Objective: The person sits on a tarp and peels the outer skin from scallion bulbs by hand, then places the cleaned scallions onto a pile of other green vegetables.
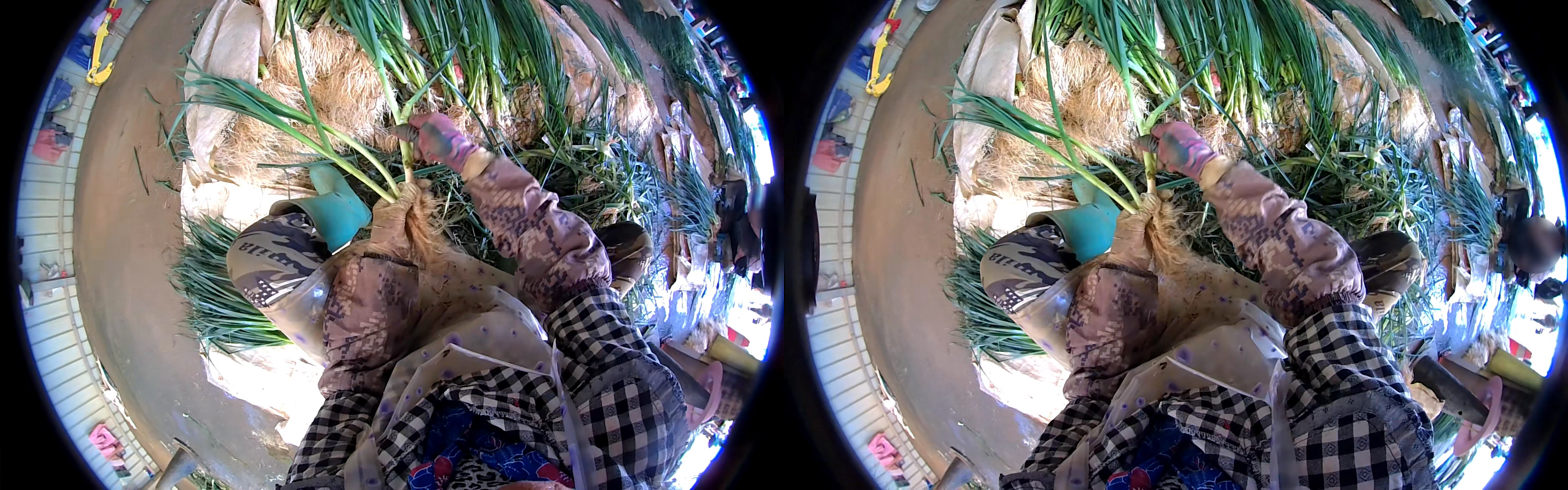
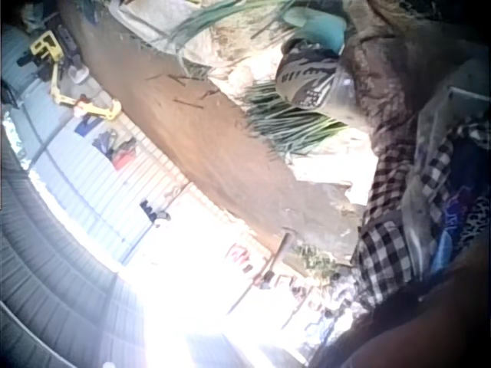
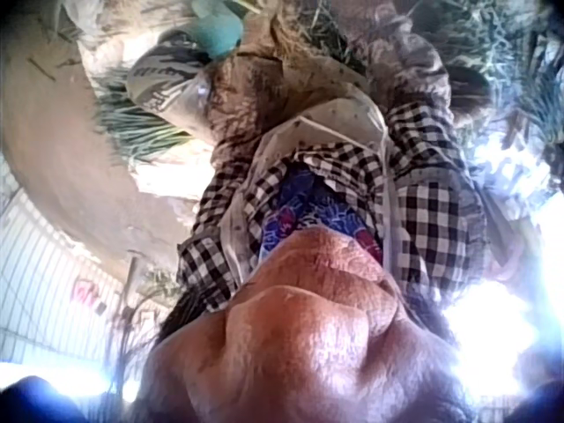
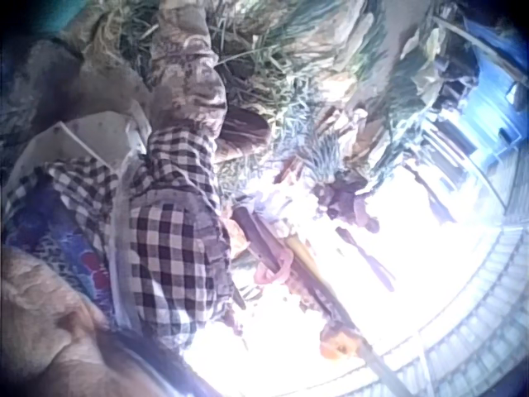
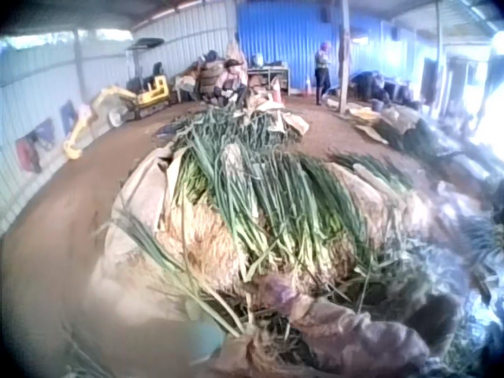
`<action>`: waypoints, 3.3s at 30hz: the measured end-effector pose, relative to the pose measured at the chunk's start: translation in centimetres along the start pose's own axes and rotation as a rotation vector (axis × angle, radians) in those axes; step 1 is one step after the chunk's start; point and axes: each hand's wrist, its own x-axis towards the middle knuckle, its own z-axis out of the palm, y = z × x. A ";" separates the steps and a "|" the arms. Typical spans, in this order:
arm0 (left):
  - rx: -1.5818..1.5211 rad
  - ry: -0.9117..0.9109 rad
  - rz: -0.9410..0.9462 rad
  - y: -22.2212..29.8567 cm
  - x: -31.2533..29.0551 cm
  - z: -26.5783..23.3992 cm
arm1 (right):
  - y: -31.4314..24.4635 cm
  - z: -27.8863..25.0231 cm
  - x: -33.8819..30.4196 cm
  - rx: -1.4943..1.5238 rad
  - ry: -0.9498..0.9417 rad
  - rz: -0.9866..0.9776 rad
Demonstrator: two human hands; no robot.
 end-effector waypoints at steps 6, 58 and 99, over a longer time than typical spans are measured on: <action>-0.044 0.086 0.036 0.5 1.0 -3.3 | 3.2 3.1 -6.6 -0.715 -0.290 -0.560; 0.001 -0.079 0.087 1.7 1.8 1.7 | -7.8 -4.0 -1.1 -0.268 -0.025 -0.152; -0.194 -0.033 -0.151 0.0 3.8 -1.1 | 0.2 1.5 -14.2 -0.493 -0.472 -0.661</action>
